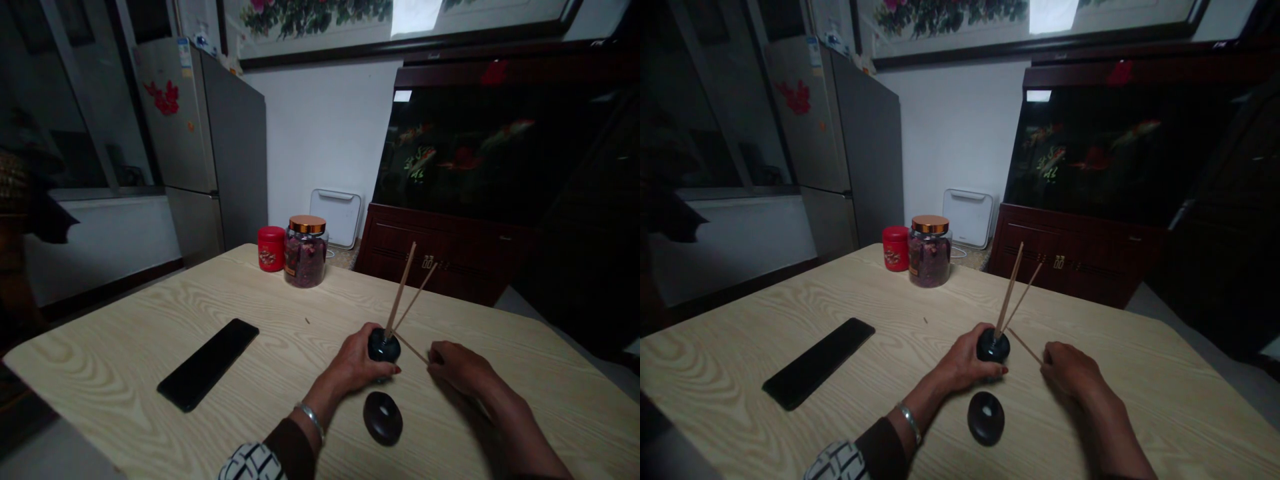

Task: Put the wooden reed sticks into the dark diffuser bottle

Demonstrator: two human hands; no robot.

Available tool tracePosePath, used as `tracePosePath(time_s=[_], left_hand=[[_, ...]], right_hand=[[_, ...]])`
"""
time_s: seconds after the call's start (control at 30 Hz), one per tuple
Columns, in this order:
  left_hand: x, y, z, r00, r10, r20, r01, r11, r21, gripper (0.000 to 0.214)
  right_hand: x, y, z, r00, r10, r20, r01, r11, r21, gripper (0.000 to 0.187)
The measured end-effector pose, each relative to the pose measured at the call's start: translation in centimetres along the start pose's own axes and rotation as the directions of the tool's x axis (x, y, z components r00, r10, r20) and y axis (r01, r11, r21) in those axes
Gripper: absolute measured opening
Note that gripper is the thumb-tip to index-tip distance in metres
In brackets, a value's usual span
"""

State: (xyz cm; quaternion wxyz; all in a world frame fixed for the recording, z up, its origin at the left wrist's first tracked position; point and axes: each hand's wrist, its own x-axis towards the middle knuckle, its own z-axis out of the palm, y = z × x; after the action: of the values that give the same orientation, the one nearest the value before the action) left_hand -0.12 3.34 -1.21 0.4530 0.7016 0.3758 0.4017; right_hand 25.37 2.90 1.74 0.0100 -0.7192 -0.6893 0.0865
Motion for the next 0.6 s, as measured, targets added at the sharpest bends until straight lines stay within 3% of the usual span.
tracePosePath(time_s=[0.47,0.6], left_hand=[[-0.1,0.3,0.0,1.0,0.016,0.005,-0.016,1.0,0.002,0.069],[-0.1,0.3,-0.1,1.0,0.016,0.002,-0.016,1.0,0.006,0.07]], right_hand=[[1.0,0.7,1.5,0.998,-0.065,0.0,0.064,0.992,0.105,0.013],[0.6,0.6,0.4,0.995,-0.092,-0.024,0.095,0.982,0.166,0.01]])
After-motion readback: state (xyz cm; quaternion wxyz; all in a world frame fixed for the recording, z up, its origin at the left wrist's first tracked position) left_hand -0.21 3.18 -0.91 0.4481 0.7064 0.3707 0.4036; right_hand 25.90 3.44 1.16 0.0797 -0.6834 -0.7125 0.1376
